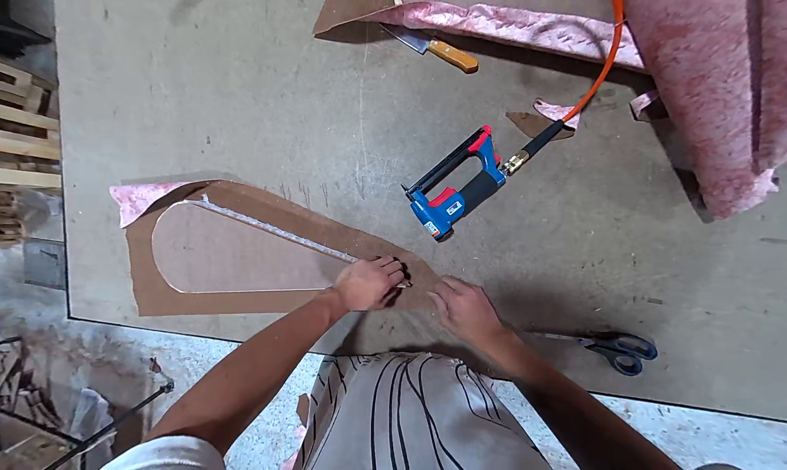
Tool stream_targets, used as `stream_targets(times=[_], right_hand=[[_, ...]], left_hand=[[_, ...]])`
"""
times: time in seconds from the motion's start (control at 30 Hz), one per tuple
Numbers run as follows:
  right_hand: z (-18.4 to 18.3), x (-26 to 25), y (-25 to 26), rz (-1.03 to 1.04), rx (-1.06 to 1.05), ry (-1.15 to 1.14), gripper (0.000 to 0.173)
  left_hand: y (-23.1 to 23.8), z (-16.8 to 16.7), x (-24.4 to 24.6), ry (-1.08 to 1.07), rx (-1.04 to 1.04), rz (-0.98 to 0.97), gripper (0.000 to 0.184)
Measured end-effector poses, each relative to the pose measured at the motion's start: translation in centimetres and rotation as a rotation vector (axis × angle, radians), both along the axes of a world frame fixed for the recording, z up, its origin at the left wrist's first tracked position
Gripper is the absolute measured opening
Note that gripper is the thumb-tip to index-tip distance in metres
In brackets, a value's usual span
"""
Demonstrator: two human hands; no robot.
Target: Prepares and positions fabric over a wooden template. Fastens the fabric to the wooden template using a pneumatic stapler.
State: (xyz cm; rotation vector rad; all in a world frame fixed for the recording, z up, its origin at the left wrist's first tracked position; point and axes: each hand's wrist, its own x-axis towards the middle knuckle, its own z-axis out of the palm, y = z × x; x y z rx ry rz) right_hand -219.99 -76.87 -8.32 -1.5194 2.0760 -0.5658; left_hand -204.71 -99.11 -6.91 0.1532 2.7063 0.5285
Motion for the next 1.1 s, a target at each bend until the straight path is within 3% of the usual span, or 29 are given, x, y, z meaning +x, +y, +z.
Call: stream_targets(times=[0.1,0.27,0.43,0.67,0.73,0.77,0.9,1.1], right_hand=[[-0.5,1.9,-1.8,-0.005,-0.095,-0.039,0.026],[-1.8,3.2,-3.7,-0.015,-0.089,-0.031,0.014],[-2.1,2.6,-3.0,0.008,-0.144,-0.028,0.020],[0.6,-0.4,-0.6,-0.018,0.227,-0.084,0.003],[1.1,0.0,-0.9,-0.052,0.187,-0.060,0.028],[0.9,0.4,-1.4,-0.052,0.137,-0.032,0.032],[-1.6,2.1,-3.4,-0.047,-0.030,0.081,0.018],[-2.6,2.7,-4.0,0.012,-0.048,0.117,0.015]], left_hand=[[0.1,0.0,-0.1,0.013,0.001,0.001,0.028],[0.0,0.3,-0.2,-0.037,0.000,0.000,0.029],[0.2,0.4,-0.3,-0.067,0.022,0.009,0.028],[0.1,0.3,-0.3,-0.046,0.017,0.011,0.029],[0.2,0.2,-0.2,-0.039,0.022,0.017,0.029],[0.1,0.1,-0.2,-0.030,0.020,0.019,0.029],[0.1,0.1,-0.1,-0.015,-0.006,0.020,0.028],[0.2,0.1,-0.1,-0.005,-0.014,0.032,0.028]])
